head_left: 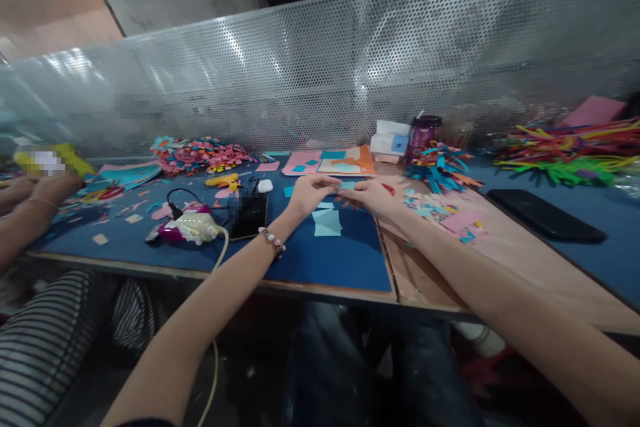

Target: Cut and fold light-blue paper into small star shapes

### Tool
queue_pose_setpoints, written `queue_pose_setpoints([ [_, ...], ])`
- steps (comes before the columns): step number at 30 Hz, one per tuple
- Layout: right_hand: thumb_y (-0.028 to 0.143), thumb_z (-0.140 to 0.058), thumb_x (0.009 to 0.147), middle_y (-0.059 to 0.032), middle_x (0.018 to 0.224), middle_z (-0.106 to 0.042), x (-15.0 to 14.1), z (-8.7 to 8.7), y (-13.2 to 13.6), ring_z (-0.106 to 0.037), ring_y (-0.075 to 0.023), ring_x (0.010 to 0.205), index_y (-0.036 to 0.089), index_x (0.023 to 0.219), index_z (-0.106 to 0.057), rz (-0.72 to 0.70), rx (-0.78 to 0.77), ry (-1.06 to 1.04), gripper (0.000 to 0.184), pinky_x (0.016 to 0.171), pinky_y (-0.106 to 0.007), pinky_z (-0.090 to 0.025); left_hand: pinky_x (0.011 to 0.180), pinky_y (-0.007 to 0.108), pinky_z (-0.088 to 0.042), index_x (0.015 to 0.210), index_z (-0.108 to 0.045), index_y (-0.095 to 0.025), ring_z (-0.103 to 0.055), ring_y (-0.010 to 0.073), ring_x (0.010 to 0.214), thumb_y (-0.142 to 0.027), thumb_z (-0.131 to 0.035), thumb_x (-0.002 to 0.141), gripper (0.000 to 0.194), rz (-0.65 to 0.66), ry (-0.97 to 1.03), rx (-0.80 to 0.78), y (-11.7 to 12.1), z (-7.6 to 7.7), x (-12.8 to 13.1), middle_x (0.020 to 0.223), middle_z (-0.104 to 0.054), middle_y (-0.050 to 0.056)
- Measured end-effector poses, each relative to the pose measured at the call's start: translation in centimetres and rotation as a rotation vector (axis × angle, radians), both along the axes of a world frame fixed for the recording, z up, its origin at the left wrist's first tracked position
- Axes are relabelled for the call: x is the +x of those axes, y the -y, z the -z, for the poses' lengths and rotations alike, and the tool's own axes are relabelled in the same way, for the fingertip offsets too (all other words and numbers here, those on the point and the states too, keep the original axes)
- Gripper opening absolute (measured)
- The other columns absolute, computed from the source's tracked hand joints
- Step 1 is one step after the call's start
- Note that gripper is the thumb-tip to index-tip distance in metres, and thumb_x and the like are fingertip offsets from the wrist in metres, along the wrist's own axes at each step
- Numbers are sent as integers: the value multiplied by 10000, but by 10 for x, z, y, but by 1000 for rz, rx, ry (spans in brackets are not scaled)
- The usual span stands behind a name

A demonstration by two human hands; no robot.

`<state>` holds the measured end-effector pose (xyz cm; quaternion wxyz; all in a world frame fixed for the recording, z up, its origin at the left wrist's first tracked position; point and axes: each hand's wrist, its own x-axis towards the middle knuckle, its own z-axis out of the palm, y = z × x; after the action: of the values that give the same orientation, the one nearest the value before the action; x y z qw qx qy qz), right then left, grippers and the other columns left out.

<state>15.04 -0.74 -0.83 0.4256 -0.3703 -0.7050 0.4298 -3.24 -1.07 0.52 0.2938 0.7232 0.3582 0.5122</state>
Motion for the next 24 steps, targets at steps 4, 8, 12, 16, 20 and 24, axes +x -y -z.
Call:
queue_pose_setpoints([
  [4,535,-690,666,-70,634,-676,0,-7,8,-477,-79,499,112,726,-740,59,37,69,431,452,-210,-331,782,291,-487,832,-739,-148,-625,159,800,-249,-700,666,198,-20,16,-3,0,0,0,871,-714,69],
  [8,534,-691,662,-77,676,-687,-1,-6,10,-464,-77,488,118,771,-744,76,16,67,433,435,-210,-317,753,283,-487,844,-737,-138,-621,155,780,-246,-706,660,215,9,63,-81,0,3,0,834,-717,74],
  [12,513,-705,654,-71,673,-678,-3,-1,9,-459,-74,476,112,814,-741,47,27,61,433,435,-213,-315,721,276,-487,856,-735,-135,-623,151,753,-229,-699,661,219,41,62,-101,-1,6,1,815,-717,73],
  [16,521,-689,664,-42,591,-632,-4,-2,10,-403,-56,431,97,818,-738,49,43,84,454,420,-213,-274,709,276,-485,857,-733,-127,-622,148,737,-231,-711,651,232,65,103,-135,-1,7,1,810,-714,78],
  [20,513,-697,651,-44,575,-629,-4,-6,13,-408,-60,436,95,787,-741,68,54,110,441,421,-216,-272,731,286,-481,858,-734,-126,-622,153,754,-243,-735,633,254,96,129,-188,1,7,1,814,-714,82],
  [24,484,-706,649,-62,613,-652,-5,-5,14,-477,-83,490,101,688,-722,67,85,100,385,440,-212,-318,746,284,-472,853,-736,-128,-617,150,761,-241,-746,624,256,86,131,-204,2,6,2,816,-714,78],
])
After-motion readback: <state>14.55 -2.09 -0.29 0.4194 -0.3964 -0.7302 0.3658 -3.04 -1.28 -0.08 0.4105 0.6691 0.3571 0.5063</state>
